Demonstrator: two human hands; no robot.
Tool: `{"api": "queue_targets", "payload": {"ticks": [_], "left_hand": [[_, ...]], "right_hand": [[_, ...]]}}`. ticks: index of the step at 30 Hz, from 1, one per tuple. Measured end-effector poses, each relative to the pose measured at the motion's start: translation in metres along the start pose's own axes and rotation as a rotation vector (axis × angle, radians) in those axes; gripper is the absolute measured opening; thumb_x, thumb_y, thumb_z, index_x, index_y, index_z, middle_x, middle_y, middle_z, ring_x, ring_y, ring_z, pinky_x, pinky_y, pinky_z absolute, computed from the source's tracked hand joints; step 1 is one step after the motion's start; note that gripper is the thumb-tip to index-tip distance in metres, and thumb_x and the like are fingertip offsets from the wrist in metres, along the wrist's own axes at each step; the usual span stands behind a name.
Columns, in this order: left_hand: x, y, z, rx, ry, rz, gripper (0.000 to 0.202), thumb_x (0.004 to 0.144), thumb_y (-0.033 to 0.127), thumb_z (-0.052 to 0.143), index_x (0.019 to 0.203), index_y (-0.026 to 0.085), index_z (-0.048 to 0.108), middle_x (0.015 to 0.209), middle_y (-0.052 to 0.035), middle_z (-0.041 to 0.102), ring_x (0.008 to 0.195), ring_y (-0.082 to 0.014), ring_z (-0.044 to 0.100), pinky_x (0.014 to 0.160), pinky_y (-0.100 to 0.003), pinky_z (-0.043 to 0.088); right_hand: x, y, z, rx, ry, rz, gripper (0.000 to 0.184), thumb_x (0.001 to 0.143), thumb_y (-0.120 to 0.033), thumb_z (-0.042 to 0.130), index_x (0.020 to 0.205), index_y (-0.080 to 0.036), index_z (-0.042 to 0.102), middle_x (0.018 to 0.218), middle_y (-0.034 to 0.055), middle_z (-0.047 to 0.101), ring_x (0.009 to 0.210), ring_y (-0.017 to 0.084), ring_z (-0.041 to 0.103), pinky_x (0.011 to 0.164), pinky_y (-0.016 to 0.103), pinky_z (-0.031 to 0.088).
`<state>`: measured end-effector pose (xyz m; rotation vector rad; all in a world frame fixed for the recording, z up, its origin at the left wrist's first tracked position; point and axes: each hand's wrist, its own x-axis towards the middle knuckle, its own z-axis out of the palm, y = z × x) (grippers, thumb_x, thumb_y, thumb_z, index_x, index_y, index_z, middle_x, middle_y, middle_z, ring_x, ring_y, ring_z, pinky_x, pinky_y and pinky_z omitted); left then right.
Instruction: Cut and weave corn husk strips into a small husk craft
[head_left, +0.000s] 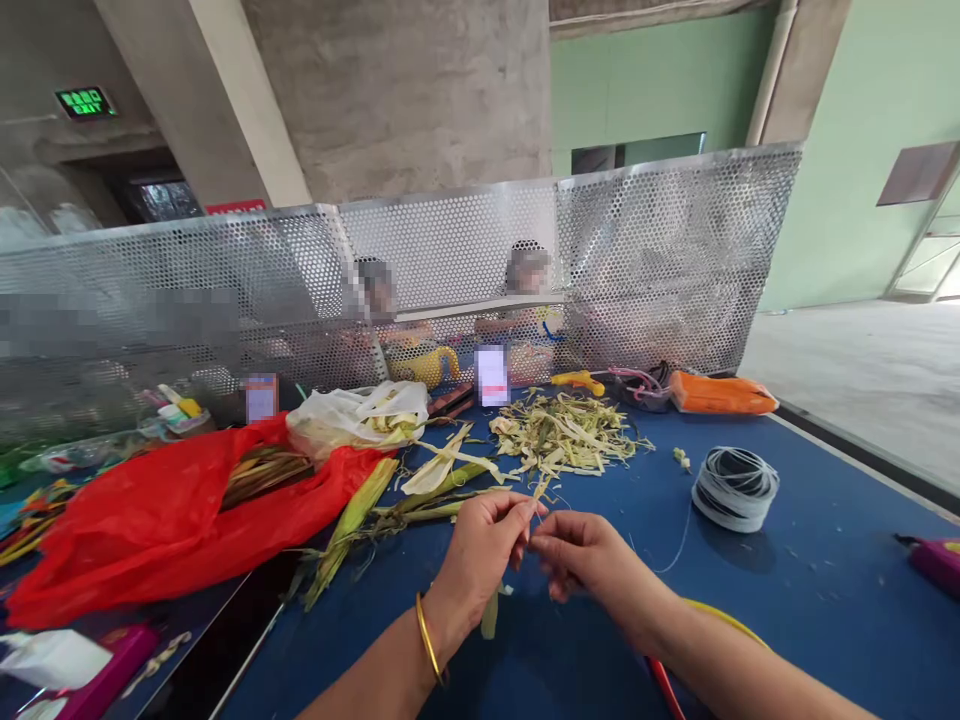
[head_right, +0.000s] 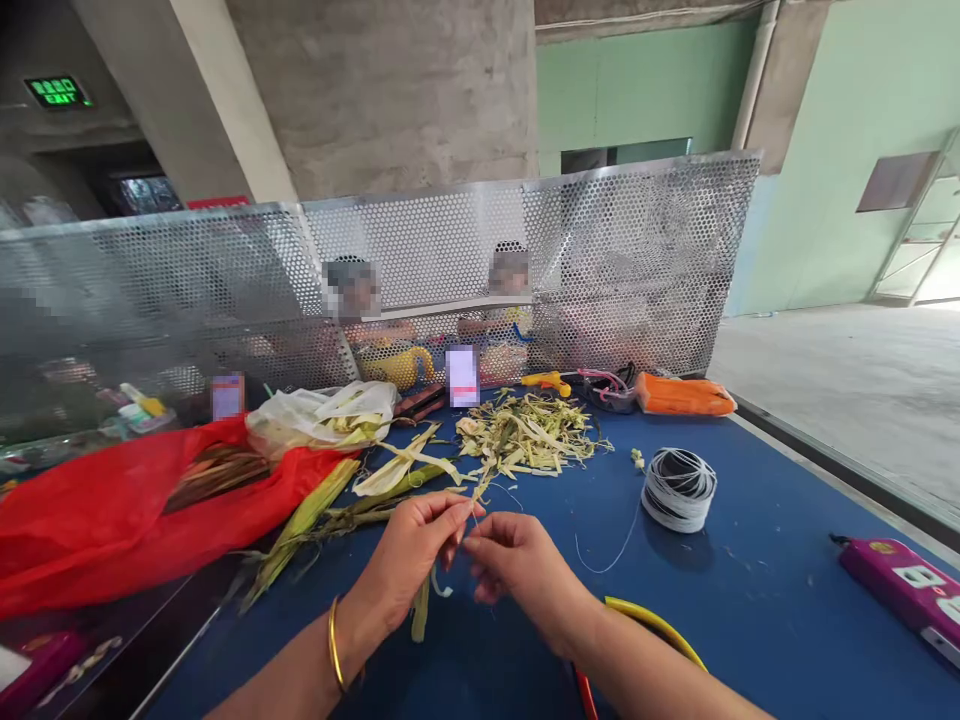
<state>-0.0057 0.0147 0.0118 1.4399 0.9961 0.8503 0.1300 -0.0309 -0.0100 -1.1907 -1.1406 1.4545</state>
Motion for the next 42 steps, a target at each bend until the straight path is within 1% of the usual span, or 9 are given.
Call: {"api": "queue_targets", "payload": {"ticks": [7, 12, 17, 21, 25, 30, 35, 38, 42], "left_hand": [[0.001, -0.003, -0.007, 0.574, 0.115, 0.272, 0.028, 0.086, 0.033, 0.049, 0.077, 0.019, 0.070, 0.064, -0.0017, 0.064, 0.061, -0.0150, 0.057, 0.059, -0.025, 0.041], [-0.005, -0.003, -0.004, 0.835, -0.004, 0.416, 0.029, 0.089, 0.025, 0.044, 0.078, 0.020, 0.069, 0.078, -0.0048, 0.069, 0.075, -0.0175, 0.061, 0.068, -0.026, 0.041], [-0.008, -0.001, -0.006, 0.839, -0.213, 0.450, 0.024, 0.089, 0.023, 0.048, 0.079, 0.019, 0.069, 0.078, -0.0038, 0.068, 0.074, -0.0162, 0.060, 0.067, -0.025, 0.038], [-0.010, 0.008, -0.007, 0.515, -0.484, 0.374, 0.020, 0.087, 0.026, 0.054, 0.081, 0.018, 0.071, 0.072, -0.0017, 0.064, 0.065, -0.0122, 0.056, 0.063, -0.022, 0.039], [-0.011, 0.014, -0.004, 0.117, -0.354, 0.144, 0.026, 0.083, 0.038, 0.057, 0.077, 0.014, 0.068, 0.055, 0.0022, 0.051, 0.049, -0.0088, 0.046, 0.051, -0.020, 0.038], [-0.007, 0.011, -0.003, -0.171, -0.069, -0.006, 0.027, 0.077, 0.041, 0.059, 0.073, 0.014, 0.063, 0.053, 0.0043, 0.046, 0.045, -0.0075, 0.042, 0.045, -0.020, 0.037], [-0.004, 0.006, -0.003, -0.197, -0.006, -0.108, 0.022, 0.070, 0.036, 0.061, 0.068, 0.014, 0.060, 0.052, 0.0047, 0.046, 0.043, -0.0073, 0.042, 0.042, -0.019, 0.036], [-0.004, 0.004, 0.001, -0.189, -0.026, -0.080, 0.023, 0.070, 0.037, 0.060, 0.063, 0.016, 0.056, 0.050, 0.0053, 0.044, 0.042, -0.0072, 0.040, 0.042, -0.020, 0.035], [-0.007, 0.004, 0.007, -0.225, -0.049, -0.056, 0.020, 0.071, 0.029, 0.060, 0.058, 0.016, 0.054, 0.048, 0.0047, 0.046, 0.042, -0.0065, 0.041, 0.042, -0.018, 0.034]], "right_hand": [[-0.014, -0.009, -0.006, -0.936, 0.206, -0.620, 0.024, 0.093, -0.023, 0.044, 0.073, -0.020, 0.057, 0.068, 0.0007, 0.057, 0.062, 0.014, 0.050, 0.059, 0.026, 0.033], [-0.024, -0.017, -0.008, -1.409, 0.250, -0.904, 0.026, 0.090, -0.010, 0.038, 0.078, -0.019, 0.059, 0.068, 0.0039, 0.058, 0.062, 0.016, 0.046, 0.060, 0.030, 0.027], [-0.019, -0.031, -0.021, -1.138, 0.297, -0.685, 0.026, 0.091, -0.022, 0.041, 0.069, -0.019, 0.055, 0.065, 0.0014, 0.055, 0.061, 0.014, 0.047, 0.059, 0.027, 0.029], [-0.006, -0.039, -0.040, -0.670, 0.109, -0.361, 0.027, 0.084, -0.033, 0.050, 0.062, -0.019, 0.056, 0.057, -0.0020, 0.049, 0.057, 0.012, 0.043, 0.055, 0.025, 0.029], [0.006, -0.031, -0.045, -0.306, 0.015, -0.093, 0.026, 0.075, -0.040, 0.054, 0.061, -0.018, 0.054, 0.047, -0.0059, 0.036, 0.046, 0.009, 0.029, 0.048, 0.024, 0.022], [0.003, -0.018, -0.024, -0.471, 0.032, -0.186, 0.023, 0.079, -0.034, 0.052, 0.061, -0.019, 0.051, 0.052, -0.0043, 0.038, 0.051, 0.011, 0.033, 0.051, 0.025, 0.025], [-0.014, -0.014, -0.009, -1.020, 0.106, -0.695, 0.024, 0.093, -0.021, 0.036, 0.074, -0.020, 0.052, 0.085, 0.0048, 0.055, 0.071, 0.016, 0.049, 0.065, 0.027, 0.036], [-0.017, -0.014, -0.007, -0.877, 0.038, -0.786, 0.025, 0.096, -0.020, 0.033, 0.079, -0.021, 0.051, 0.101, 0.0076, 0.056, 0.081, 0.015, 0.054, 0.073, 0.027, 0.041], [-0.016, -0.019, -0.007, -0.539, -0.078, -0.686, 0.028, 0.098, -0.029, 0.035, 0.076, -0.021, 0.048, 0.081, 0.0036, 0.057, 0.077, 0.015, 0.054, 0.073, 0.027, 0.044]]}}
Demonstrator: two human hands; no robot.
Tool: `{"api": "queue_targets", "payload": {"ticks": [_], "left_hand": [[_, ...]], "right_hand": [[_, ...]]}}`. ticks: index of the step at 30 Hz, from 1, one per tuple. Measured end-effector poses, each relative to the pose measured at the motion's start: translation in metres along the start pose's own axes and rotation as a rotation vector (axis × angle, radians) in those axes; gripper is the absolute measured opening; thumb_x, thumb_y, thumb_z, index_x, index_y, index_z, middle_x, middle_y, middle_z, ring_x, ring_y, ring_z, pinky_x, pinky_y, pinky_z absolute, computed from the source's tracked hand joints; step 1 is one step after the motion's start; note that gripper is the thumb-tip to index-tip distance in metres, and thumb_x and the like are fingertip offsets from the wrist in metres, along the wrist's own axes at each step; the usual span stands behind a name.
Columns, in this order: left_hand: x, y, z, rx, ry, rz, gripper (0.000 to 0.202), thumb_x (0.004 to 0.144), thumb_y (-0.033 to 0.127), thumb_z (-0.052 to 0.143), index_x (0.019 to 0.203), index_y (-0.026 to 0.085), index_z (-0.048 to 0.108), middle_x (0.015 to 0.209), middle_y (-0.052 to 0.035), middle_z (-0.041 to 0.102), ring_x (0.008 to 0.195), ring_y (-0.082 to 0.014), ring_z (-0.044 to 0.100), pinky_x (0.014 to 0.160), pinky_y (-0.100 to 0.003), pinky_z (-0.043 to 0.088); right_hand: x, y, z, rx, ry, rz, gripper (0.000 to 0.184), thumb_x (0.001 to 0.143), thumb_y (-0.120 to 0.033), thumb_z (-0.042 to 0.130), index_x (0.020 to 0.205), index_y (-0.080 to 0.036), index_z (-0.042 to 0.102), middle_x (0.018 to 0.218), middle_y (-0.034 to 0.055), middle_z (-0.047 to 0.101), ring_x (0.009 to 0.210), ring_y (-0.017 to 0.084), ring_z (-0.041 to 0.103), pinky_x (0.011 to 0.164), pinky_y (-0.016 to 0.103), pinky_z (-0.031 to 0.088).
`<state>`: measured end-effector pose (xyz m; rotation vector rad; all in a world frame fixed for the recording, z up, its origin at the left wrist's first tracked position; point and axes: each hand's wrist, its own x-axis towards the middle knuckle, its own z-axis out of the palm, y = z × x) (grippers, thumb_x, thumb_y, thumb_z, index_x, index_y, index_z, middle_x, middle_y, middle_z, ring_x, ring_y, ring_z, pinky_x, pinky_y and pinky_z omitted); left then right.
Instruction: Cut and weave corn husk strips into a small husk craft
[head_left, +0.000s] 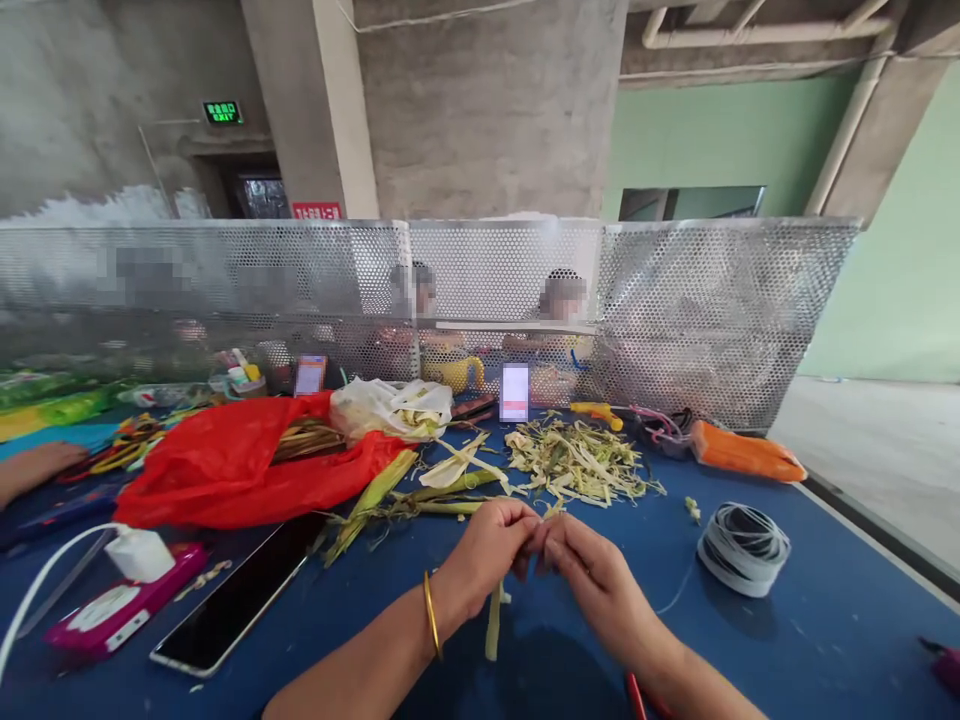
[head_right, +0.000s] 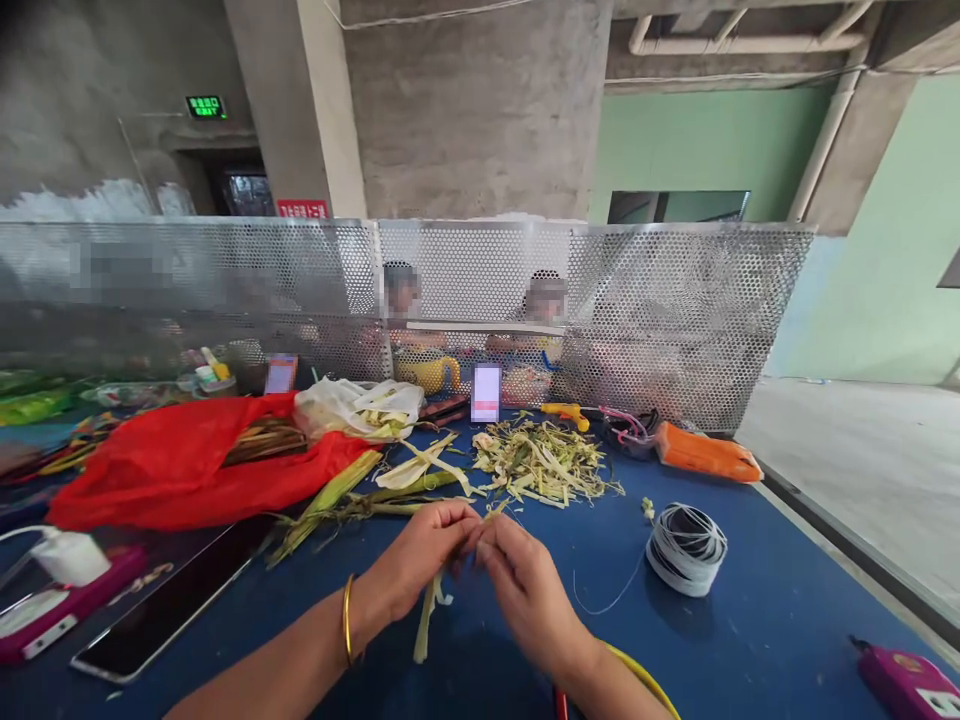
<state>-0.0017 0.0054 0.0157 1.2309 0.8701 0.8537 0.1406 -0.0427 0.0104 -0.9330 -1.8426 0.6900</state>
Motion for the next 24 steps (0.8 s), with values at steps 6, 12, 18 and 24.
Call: {"api": "queue_targets", "payload": {"ticks": [6, 12, 18, 24], "left_hand": [[-0.017, 0.012, 0.003, -0.418, -0.005, -0.451, 0.015, 0.077, 0.017, 0.062, 0.063, 0.012, 0.058, 0.051, 0.0035, 0.053, 0.041, -0.0061, 0.050, 0.042, -0.017, 0.039], [-0.022, -0.011, -0.004, -0.594, 0.099, -0.602, 0.018, 0.089, 0.019, 0.055, 0.079, 0.008, 0.064, 0.059, -0.0035, 0.065, 0.048, -0.0116, 0.062, 0.048, -0.022, 0.052], [-0.021, -0.031, -0.009, -0.548, 0.156, -0.626, 0.018, 0.090, 0.015, 0.050, 0.081, 0.008, 0.064, 0.059, -0.0045, 0.065, 0.048, -0.0117, 0.062, 0.050, -0.022, 0.054], [-0.024, -0.028, -0.010, -0.430, 0.141, -0.603, 0.013, 0.085, 0.016, 0.055, 0.084, 0.009, 0.066, 0.067, -0.0039, 0.067, 0.050, -0.0131, 0.062, 0.052, -0.027, 0.055]], "right_hand": [[0.004, -0.006, -0.014, 0.218, -0.010, 0.103, 0.031, 0.096, -0.039, 0.042, 0.076, -0.019, 0.053, 0.073, 0.0002, 0.054, 0.067, 0.013, 0.051, 0.067, 0.026, 0.042], [0.007, 0.008, -0.009, 0.282, -0.042, 0.287, 0.025, 0.089, -0.037, 0.050, 0.077, -0.017, 0.060, 0.065, -0.0018, 0.052, 0.061, 0.012, 0.048, 0.061, 0.025, 0.040], [0.006, 0.029, 0.003, 0.187, -0.055, 0.348, 0.019, 0.083, -0.031, 0.052, 0.075, -0.018, 0.063, 0.075, 0.0016, 0.063, 0.074, 0.016, 0.057, 0.072, 0.028, 0.044], [0.007, 0.027, 0.000, 0.283, -0.089, 0.371, 0.021, 0.081, -0.035, 0.054, 0.076, -0.017, 0.064, 0.071, 0.0014, 0.064, 0.072, 0.017, 0.059, 0.072, 0.029, 0.046]]}}
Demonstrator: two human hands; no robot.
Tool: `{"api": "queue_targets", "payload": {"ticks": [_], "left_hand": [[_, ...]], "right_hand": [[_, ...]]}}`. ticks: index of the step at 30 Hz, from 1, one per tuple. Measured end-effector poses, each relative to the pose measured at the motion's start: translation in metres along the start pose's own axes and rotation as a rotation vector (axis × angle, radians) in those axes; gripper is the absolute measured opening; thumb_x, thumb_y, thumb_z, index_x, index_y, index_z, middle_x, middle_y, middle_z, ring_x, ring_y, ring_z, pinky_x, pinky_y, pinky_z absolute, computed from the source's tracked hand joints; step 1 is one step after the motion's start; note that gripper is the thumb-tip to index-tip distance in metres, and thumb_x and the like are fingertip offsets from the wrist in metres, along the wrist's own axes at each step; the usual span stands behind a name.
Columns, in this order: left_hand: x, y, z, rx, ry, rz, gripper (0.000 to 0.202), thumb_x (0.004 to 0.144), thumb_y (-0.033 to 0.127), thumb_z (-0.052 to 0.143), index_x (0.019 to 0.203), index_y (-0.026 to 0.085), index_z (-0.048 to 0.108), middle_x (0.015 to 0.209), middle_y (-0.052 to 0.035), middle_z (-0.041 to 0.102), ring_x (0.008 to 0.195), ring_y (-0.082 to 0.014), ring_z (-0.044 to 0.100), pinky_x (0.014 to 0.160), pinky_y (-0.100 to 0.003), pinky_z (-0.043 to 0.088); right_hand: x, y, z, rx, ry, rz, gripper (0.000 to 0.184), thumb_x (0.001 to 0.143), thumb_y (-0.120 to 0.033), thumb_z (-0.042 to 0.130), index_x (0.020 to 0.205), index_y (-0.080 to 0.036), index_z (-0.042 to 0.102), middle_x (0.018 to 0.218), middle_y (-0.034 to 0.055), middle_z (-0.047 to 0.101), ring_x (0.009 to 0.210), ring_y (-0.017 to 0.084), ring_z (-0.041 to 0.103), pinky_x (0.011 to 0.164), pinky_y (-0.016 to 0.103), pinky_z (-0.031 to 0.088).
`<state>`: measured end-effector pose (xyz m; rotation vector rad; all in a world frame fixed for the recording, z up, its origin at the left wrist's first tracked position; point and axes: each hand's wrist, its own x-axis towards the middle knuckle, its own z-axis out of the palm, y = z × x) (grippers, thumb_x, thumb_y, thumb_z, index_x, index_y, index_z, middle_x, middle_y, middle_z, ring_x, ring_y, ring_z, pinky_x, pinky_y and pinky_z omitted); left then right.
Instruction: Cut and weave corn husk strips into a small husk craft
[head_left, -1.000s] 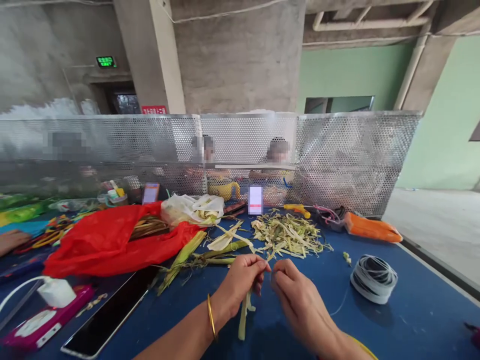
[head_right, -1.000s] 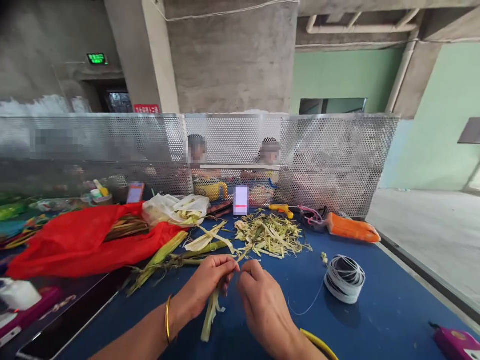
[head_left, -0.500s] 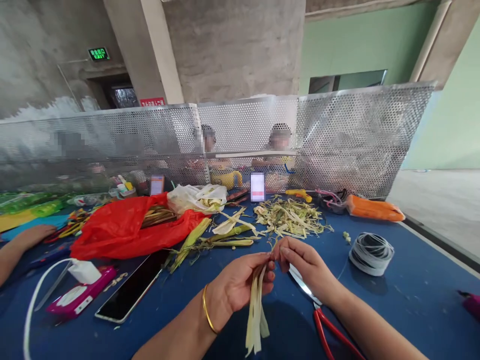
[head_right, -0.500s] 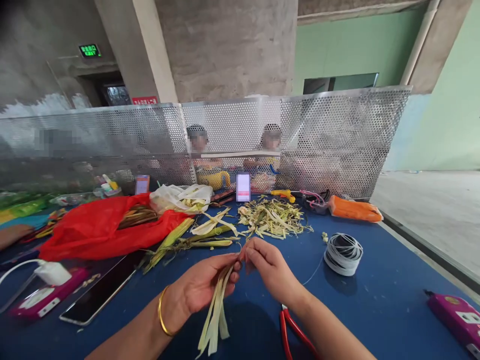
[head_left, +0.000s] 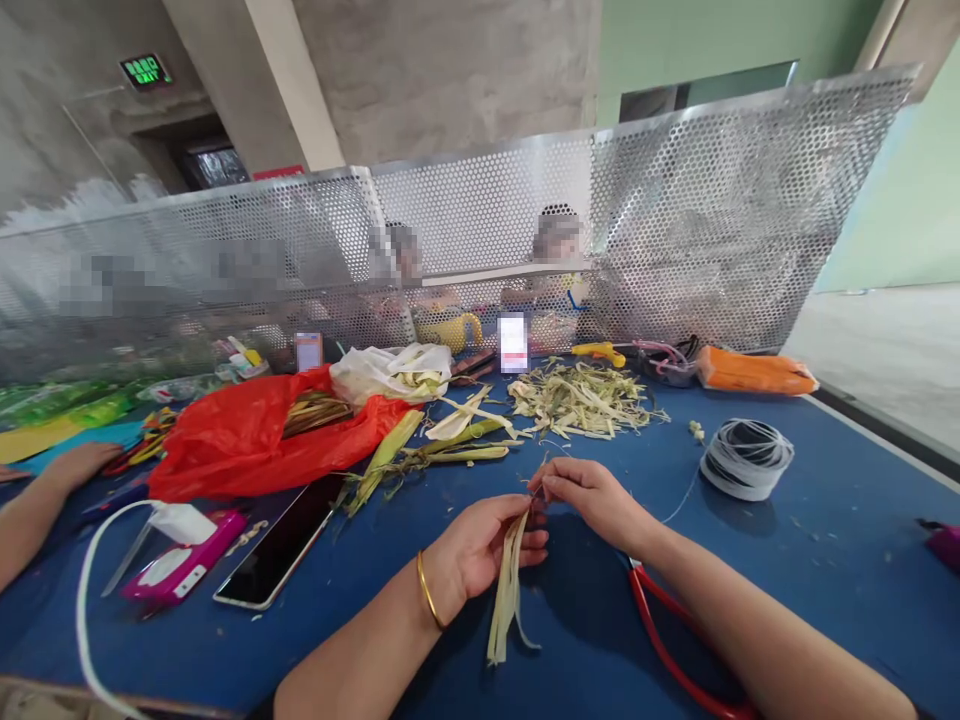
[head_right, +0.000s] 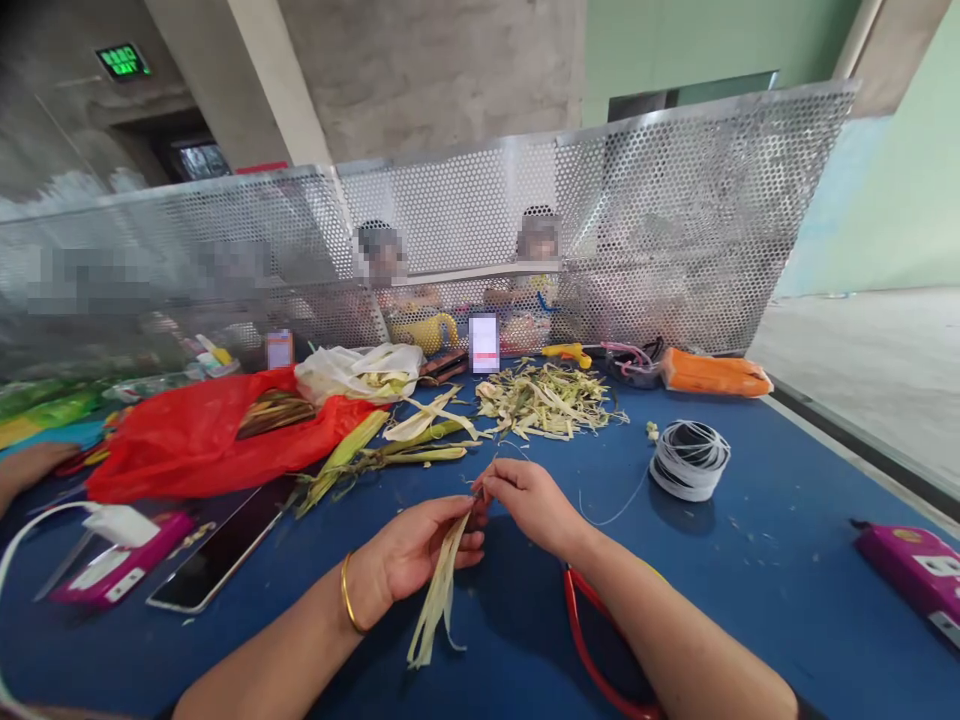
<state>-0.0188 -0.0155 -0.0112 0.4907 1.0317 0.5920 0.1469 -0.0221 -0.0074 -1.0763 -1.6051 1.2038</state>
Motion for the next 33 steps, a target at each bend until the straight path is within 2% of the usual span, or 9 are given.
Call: {"api": "queue_targets", "payload": {"ticks": [3, 6, 12, 16, 18, 23, 27, 30, 33], "left_hand": [[0.002, -0.001, -0.002, 0.026, -0.012, -0.004, 0.012, 0.084, 0.016, 0.056, 0.084, 0.010, 0.066, 0.070, -0.0036, 0.066, 0.052, -0.0128, 0.062, 0.058, -0.030, 0.056], [0.000, -0.004, -0.003, 0.120, -0.012, 0.049, 0.014, 0.084, 0.018, 0.055, 0.084, 0.010, 0.066, 0.076, -0.0052, 0.067, 0.055, -0.0124, 0.062, 0.061, -0.029, 0.054], [-0.010, -0.005, -0.008, 0.505, 0.072, 0.407, 0.021, 0.078, 0.027, 0.066, 0.095, 0.015, 0.065, 0.091, -0.0059, 0.068, 0.065, -0.0147, 0.066, 0.060, -0.025, 0.049], [-0.007, -0.007, -0.012, 0.535, 0.080, 0.408, 0.023, 0.075, 0.022, 0.068, 0.096, 0.015, 0.062, 0.086, -0.0053, 0.067, 0.067, -0.0170, 0.066, 0.066, -0.029, 0.051], [-0.003, -0.007, -0.014, 0.584, 0.096, 0.482, 0.025, 0.071, 0.020, 0.069, 0.095, 0.015, 0.063, 0.085, -0.0057, 0.067, 0.070, -0.0174, 0.065, 0.068, -0.029, 0.050], [0.000, -0.005, -0.021, 0.982, 0.196, 0.701, 0.017, 0.070, 0.026, 0.069, 0.085, 0.019, 0.070, 0.081, -0.0048, 0.070, 0.075, -0.0186, 0.062, 0.066, -0.025, 0.043], [0.003, 0.003, -0.027, 1.200, 0.225, 0.684, 0.012, 0.072, 0.026, 0.062, 0.072, 0.020, 0.072, 0.071, -0.0036, 0.070, 0.067, -0.0184, 0.061, 0.060, -0.024, 0.038], [0.010, 0.008, -0.033, 1.198, 0.200, 0.663, 0.015, 0.071, 0.028, 0.061, 0.071, 0.019, 0.072, 0.068, -0.0033, 0.069, 0.064, -0.0177, 0.060, 0.058, -0.024, 0.038], [0.015, 0.013, -0.037, 1.146, 0.135, 0.605, 0.017, 0.072, 0.031, 0.060, 0.070, 0.017, 0.070, 0.063, -0.0025, 0.067, 0.058, -0.0164, 0.058, 0.056, -0.024, 0.039]], "right_hand": [[0.000, -0.001, 0.000, 0.021, -0.006, 0.016, 0.022, 0.079, -0.036, 0.055, 0.074, -0.017, 0.065, 0.070, 0.0013, 0.064, 0.070, 0.016, 0.058, 0.070, 0.029, 0.046], [0.001, 0.001, 0.000, -0.038, 0.046, 0.062, 0.022, 0.077, -0.035, 0.054, 0.069, -0.017, 0.064, 0.073, 0.0025, 0.067, 0.071, 0.016, 0.058, 0.070, 0.028, 0.045], [0.003, 0.006, 0.000, -0.073, 0.083, 0.112, 0.019, 0.074, -0.028, 0.053, 0.065, -0.017, 0.064, 0.068, 0.0018, 0.067, 0.067, 0.015, 0.057, 0.065, 0.026, 0.044], [0.003, 0.007, 0.000, -0.090, 0.082, 0.127, 0.018, 0.073, -0.028, 0.055, 0.063, -0.017, 0.064, 0.066, 0.0013, 0.066, 0.065, 0.014, 0.055, 0.063, 0.025, 0.042], [0.003, 0.008, 0.000, -0.088, 0.071, 0.132, 0.019, 0.074, -0.030, 0.055, 0.063, -0.017, 0.063, 0.067, 0.0018, 0.066, 0.065, 0.014, 0.055, 0.063, 0.026, 0.042], [0.004, 0.011, 0.005, -0.056, 0.027, 0.143, 0.020, 0.074, -0.032, 0.052, 0.065, -0.017, 0.062, 0.071, 0.0033, 0.068, 0.068, 0.015, 0.059, 0.066, 0.027, 0.045], [0.004, 0.017, 0.009, -0.059, 0.008, 0.129, 0.019, 0.074, -0.031, 0.053, 0.062, -0.018, 0.060, 0.070, 0.0027, 0.067, 0.069, 0.016, 0.060, 0.066, 0.027, 0.045], [0.004, 0.019, 0.009, -0.065, -0.008, 0.116, 0.019, 0.075, -0.030, 0.053, 0.060, -0.019, 0.058, 0.071, 0.0029, 0.068, 0.076, 0.018, 0.063, 0.069, 0.028, 0.045], [0.003, 0.017, 0.009, -0.075, -0.042, 0.088, 0.020, 0.076, -0.028, 0.051, 0.058, -0.020, 0.055, 0.080, 0.0033, 0.071, 0.094, 0.022, 0.064, 0.080, 0.030, 0.044]]}}
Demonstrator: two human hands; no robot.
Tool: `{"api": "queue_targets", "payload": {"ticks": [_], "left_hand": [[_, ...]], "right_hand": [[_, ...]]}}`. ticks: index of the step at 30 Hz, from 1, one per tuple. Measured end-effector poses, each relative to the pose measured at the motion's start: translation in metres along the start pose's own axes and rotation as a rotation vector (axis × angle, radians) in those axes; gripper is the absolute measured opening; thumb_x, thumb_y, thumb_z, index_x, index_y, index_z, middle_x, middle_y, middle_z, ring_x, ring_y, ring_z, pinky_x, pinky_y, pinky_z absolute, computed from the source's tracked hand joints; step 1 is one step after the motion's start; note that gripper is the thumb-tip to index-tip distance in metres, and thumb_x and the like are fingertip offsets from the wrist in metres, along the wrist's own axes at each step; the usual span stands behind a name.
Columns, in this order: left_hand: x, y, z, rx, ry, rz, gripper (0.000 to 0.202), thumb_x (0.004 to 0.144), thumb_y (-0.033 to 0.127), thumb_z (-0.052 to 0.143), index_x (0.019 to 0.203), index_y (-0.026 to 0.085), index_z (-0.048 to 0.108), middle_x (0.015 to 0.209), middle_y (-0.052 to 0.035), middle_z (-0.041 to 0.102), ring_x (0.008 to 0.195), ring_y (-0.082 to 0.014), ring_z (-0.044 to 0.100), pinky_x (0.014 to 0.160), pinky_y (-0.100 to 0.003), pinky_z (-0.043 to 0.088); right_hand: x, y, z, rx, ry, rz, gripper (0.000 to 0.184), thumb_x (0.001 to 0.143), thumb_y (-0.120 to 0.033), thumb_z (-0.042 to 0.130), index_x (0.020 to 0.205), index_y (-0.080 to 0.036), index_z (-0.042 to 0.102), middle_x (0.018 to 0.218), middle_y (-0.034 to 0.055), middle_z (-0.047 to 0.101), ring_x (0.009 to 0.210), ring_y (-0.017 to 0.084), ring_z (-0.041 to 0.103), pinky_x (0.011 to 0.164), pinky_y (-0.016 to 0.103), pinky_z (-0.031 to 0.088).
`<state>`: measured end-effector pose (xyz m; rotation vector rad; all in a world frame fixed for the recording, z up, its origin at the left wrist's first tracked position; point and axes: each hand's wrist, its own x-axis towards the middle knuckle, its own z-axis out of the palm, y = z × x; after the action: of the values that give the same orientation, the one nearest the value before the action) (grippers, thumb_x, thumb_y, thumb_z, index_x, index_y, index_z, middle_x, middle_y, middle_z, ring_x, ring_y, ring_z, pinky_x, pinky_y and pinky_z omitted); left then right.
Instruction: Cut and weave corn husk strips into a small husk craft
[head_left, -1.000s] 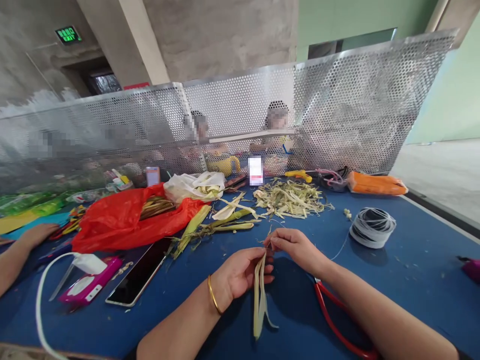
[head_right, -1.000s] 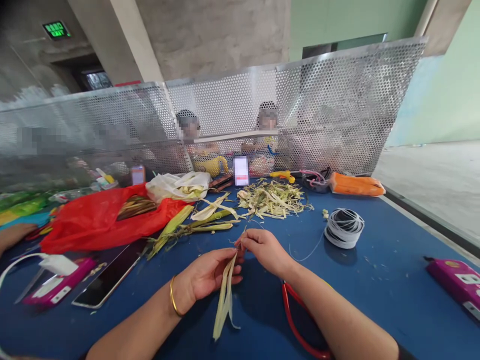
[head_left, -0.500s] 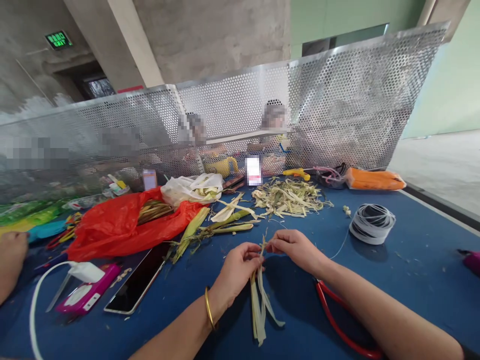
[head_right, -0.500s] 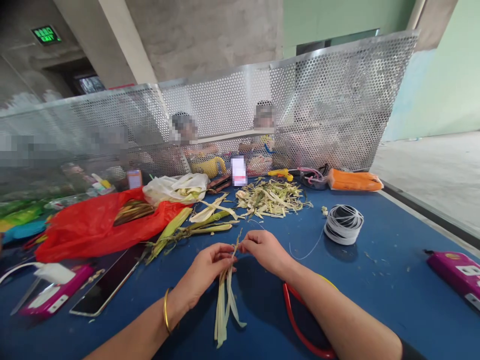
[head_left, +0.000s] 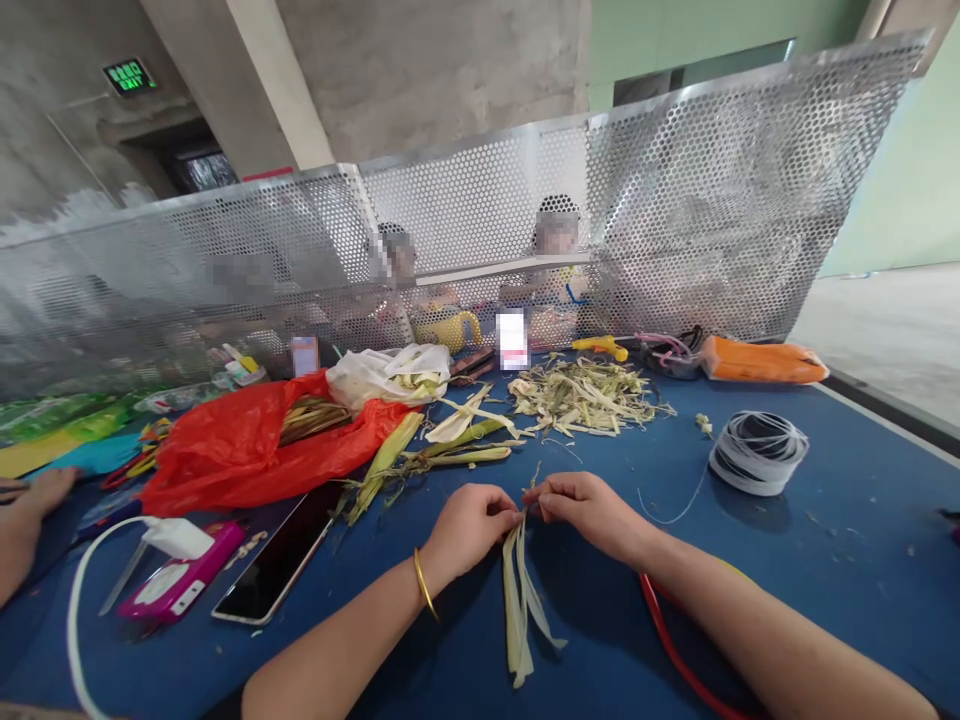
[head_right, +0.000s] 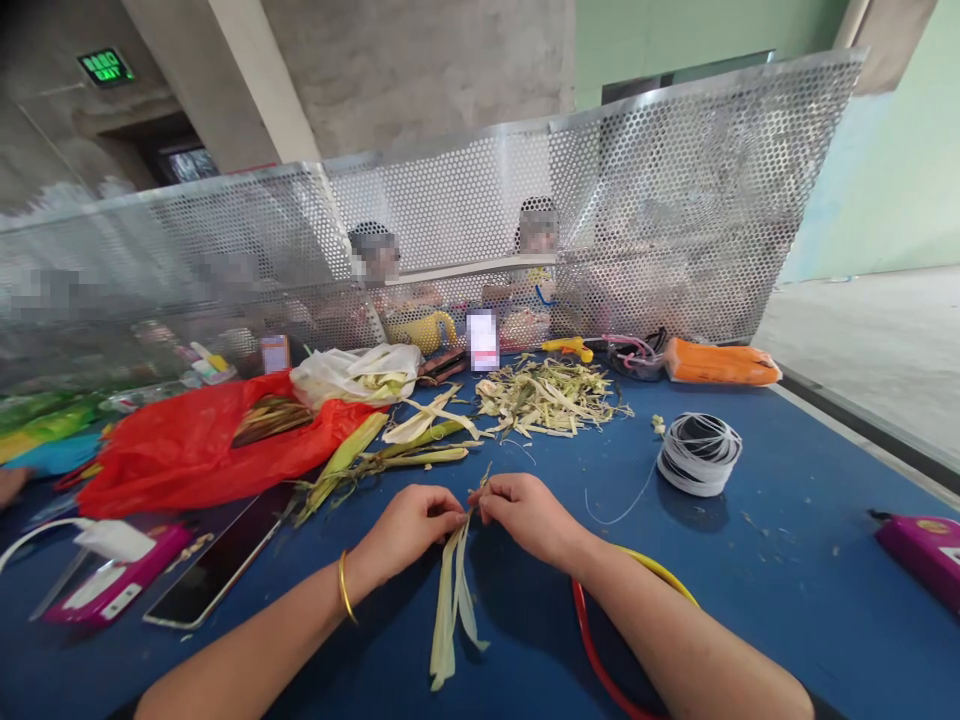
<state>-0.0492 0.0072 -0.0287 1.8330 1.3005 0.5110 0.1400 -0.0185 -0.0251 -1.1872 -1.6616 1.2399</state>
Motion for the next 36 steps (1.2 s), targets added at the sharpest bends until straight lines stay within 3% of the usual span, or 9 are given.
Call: {"api": "queue_targets", "payload": {"ticks": [3, 9, 14, 18, 23, 30, 36], "left_hand": [[0.002, 0.002, -0.004, -0.082, -0.052, -0.046, 0.016, 0.071, 0.031, 0.060, 0.068, 0.017, 0.067, 0.060, -0.0010, 0.063, 0.054, -0.0139, 0.056, 0.053, -0.023, 0.040], [0.000, 0.012, -0.013, -0.171, -0.134, -0.168, 0.018, 0.066, 0.034, 0.059, 0.068, 0.016, 0.061, 0.064, 0.0003, 0.059, 0.052, -0.0104, 0.050, 0.040, -0.018, 0.030], [0.000, 0.014, -0.021, -0.251, -0.209, -0.221, 0.021, 0.065, 0.038, 0.059, 0.067, 0.017, 0.058, 0.065, 0.0012, 0.057, 0.051, -0.0088, 0.048, 0.039, -0.018, 0.029], [0.001, 0.015, -0.022, -0.324, -0.227, -0.198, 0.026, 0.065, 0.042, 0.062, 0.068, 0.017, 0.057, 0.063, 0.0020, 0.055, 0.051, -0.0087, 0.048, 0.042, -0.018, 0.031], [0.004, 0.013, -0.013, -0.429, -0.135, -0.097, 0.028, 0.069, 0.044, 0.063, 0.070, 0.016, 0.059, 0.057, 0.0014, 0.054, 0.052, -0.0097, 0.048, 0.046, -0.019, 0.034], [0.003, 0.010, -0.006, -0.581, -0.219, -0.083, 0.026, 0.074, 0.041, 0.060, 0.076, 0.015, 0.059, 0.058, 0.0012, 0.057, 0.051, -0.0086, 0.051, 0.046, -0.018, 0.036], [0.007, 0.016, -0.006, -0.587, -0.229, -0.164, 0.021, 0.076, 0.037, 0.058, 0.073, 0.016, 0.054, 0.061, 0.0012, 0.060, 0.050, -0.0078, 0.053, 0.045, -0.018, 0.038]], "right_hand": [[-0.001, -0.002, 0.000, -0.033, -0.032, -0.007, 0.021, 0.076, -0.026, 0.050, 0.057, -0.021, 0.054, 0.086, 0.0028, 0.072, 0.101, 0.022, 0.063, 0.084, 0.031, 0.043], [-0.002, 0.003, 0.001, -0.079, -0.036, 0.009, 0.019, 0.076, -0.022, 0.049, 0.058, -0.020, 0.055, 0.087, 0.0036, 0.072, 0.097, 0.022, 0.065, 0.080, 0.030, 0.043], [-0.001, 0.005, 0.001, -0.071, -0.032, -0.013, 0.021, 0.078, -0.022, 0.049, 0.058, -0.020, 0.056, 0.087, 0.0034, 0.072, 0.094, 0.020, 0.065, 0.079, 0.029, 0.044], [-0.001, 0.002, 0.002, -0.103, -0.022, -0.015, 0.024, 0.080, -0.024, 0.048, 0.058, -0.020, 0.056, 0.086, 0.0032, 0.072, 0.091, 0.021, 0.065, 0.077, 0.029, 0.044], [-0.001, 0.003, 0.001, -0.123, -0.025, -0.022, 0.025, 0.082, -0.026, 0.048, 0.060, -0.020, 0.057, 0.082, 0.0011, 0.070, 0.083, 0.018, 0.062, 0.075, 0.027, 0.042], [0.000, 0.004, -0.001, -0.158, -0.044, -0.012, 0.024, 0.084, -0.028, 0.048, 0.063, -0.018, 0.057, 0.068, -0.0011, 0.059, 0.069, 0.015, 0.052, 0.067, 0.025, 0.038], [-0.002, 0.002, 0.001, -0.193, -0.044, -0.011, 0.024, 0.085, -0.028, 0.047, 0.066, -0.019, 0.058, 0.067, -0.0021, 0.056, 0.066, 0.014, 0.049, 0.065, 0.025, 0.038]]}}
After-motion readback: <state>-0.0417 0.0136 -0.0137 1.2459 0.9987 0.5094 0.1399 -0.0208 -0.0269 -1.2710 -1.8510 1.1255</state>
